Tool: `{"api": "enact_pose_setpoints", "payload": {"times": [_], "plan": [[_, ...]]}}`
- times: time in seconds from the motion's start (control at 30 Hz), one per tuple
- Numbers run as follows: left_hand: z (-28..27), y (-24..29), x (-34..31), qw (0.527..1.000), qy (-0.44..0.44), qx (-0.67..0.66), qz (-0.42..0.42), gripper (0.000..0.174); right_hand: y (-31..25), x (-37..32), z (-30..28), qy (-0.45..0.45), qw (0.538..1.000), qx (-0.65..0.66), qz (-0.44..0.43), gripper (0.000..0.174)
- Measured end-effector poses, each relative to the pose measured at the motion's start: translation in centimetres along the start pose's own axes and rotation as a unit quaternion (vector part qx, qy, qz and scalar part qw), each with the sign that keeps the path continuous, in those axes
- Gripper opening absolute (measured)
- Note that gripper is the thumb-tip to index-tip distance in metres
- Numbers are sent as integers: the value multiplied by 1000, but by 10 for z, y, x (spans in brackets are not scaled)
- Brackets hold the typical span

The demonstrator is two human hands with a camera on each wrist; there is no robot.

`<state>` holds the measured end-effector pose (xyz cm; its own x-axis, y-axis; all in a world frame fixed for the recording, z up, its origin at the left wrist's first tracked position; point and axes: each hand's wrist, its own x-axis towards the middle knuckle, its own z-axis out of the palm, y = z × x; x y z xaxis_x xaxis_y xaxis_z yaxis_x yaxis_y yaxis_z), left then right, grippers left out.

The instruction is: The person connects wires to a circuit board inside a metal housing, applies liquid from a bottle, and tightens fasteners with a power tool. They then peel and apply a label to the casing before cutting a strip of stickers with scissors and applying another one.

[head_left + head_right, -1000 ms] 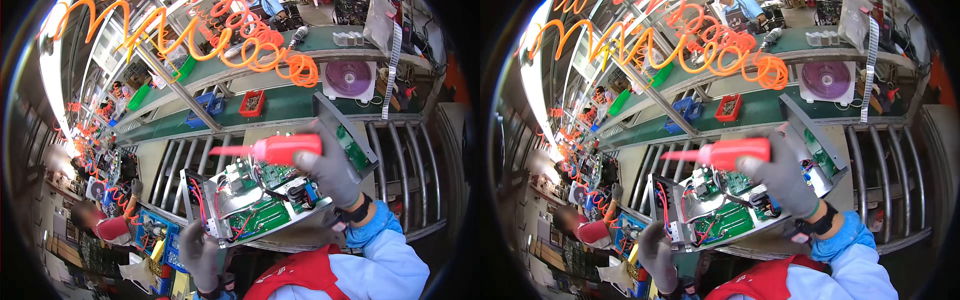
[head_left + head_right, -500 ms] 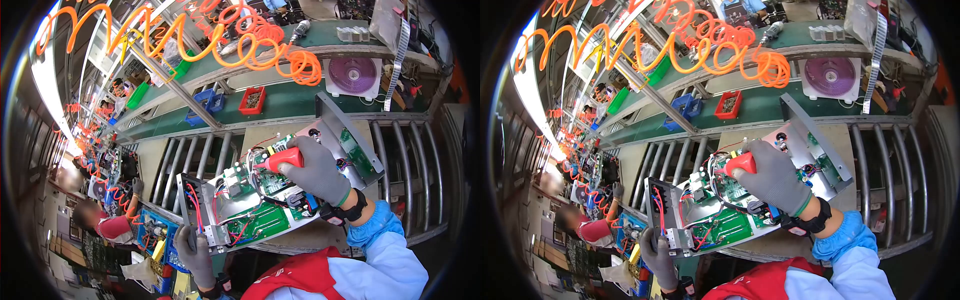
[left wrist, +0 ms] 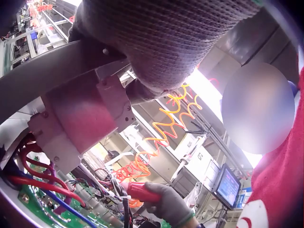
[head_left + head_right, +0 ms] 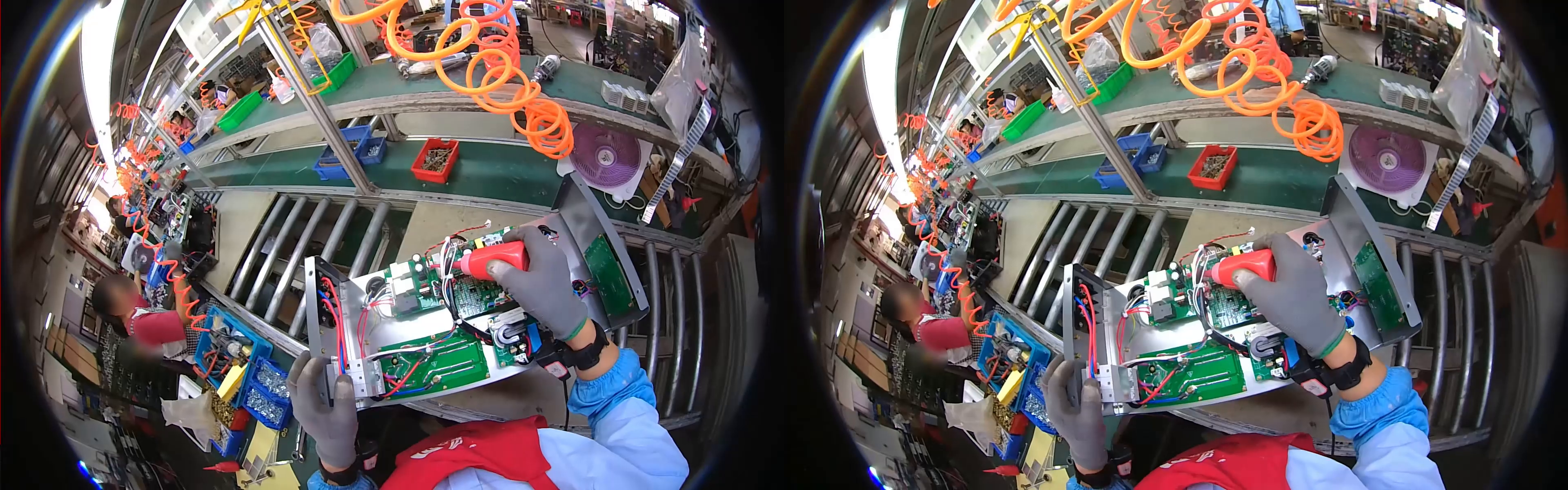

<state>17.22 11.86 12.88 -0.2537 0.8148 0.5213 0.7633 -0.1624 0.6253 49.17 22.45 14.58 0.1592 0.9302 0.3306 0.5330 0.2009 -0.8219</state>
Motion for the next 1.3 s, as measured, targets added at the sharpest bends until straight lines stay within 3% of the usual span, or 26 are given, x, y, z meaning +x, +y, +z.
{"api": "enact_pose_setpoints", "payload": {"times": [1.3], "plan": [[1,1,-1,1000,6,-20,11,41,-5,-4,6,26,997,-33,-57,37]]}}
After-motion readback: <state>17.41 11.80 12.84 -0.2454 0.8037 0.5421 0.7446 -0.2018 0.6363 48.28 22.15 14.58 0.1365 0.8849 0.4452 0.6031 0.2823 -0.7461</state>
